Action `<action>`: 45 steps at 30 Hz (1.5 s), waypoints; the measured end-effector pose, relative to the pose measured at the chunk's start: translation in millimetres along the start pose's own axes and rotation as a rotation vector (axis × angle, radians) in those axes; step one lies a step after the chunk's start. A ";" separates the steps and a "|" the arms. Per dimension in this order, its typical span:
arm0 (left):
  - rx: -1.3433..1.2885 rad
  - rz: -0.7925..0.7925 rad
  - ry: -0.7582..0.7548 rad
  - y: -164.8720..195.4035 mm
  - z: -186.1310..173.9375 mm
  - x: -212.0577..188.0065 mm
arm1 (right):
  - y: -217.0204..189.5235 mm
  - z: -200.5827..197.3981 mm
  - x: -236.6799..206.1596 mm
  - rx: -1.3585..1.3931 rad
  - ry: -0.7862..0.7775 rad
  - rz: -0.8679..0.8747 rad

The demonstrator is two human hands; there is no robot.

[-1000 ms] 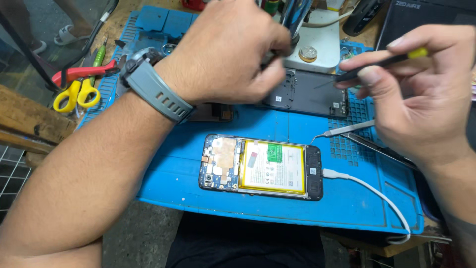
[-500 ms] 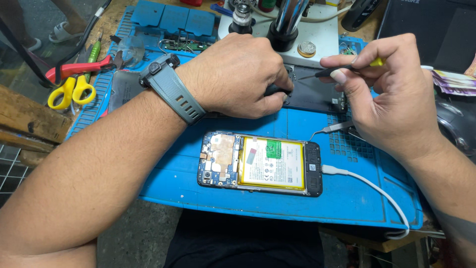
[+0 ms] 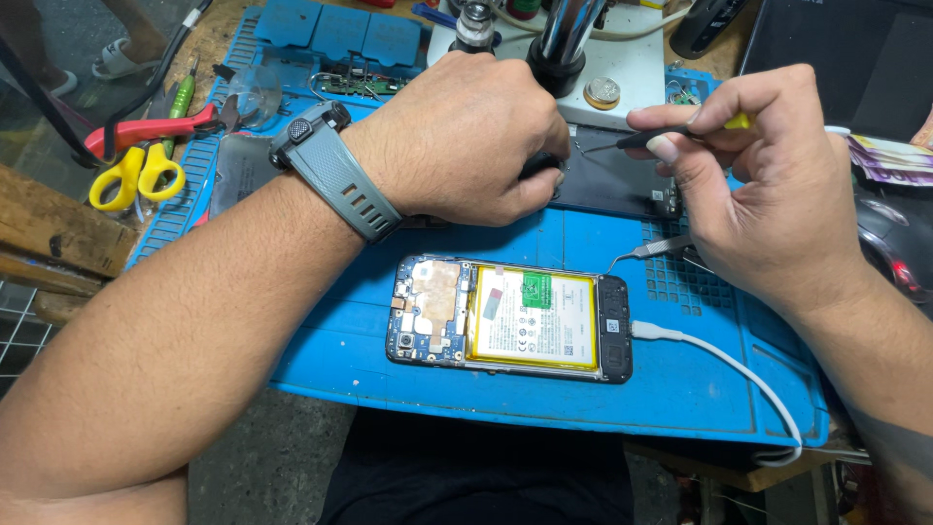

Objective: The person removes internal components from a mobile phone, using tweezers and a screwdriver to detach flex cables and screws, and handles the battery and circuit board on a blue mat.

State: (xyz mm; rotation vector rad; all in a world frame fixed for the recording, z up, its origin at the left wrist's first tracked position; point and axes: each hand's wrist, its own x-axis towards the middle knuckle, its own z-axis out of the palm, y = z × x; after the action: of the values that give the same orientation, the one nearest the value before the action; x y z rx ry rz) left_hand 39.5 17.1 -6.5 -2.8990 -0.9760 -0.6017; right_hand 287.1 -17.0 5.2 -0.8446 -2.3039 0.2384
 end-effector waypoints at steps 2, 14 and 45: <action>0.001 0.013 0.028 0.7 1.2 0.6 | -0.4 -0.4 -0.4 0.001 -0.007 0.020; 0.056 -0.049 0.068 0.4 6.3 3.2 | -1.9 -1.7 0.5 -0.027 -0.017 0.012; -0.022 0.089 0.316 4.9 12.0 4.6 | 12.0 -17.6 -23.3 -0.027 0.077 -0.121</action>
State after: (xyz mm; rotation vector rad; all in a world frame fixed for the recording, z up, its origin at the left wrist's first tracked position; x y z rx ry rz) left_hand 50.0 17.6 -15.5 -2.7285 -0.7976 -1.0281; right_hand 317.8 -23.4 1.9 -0.7122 -2.2806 0.1192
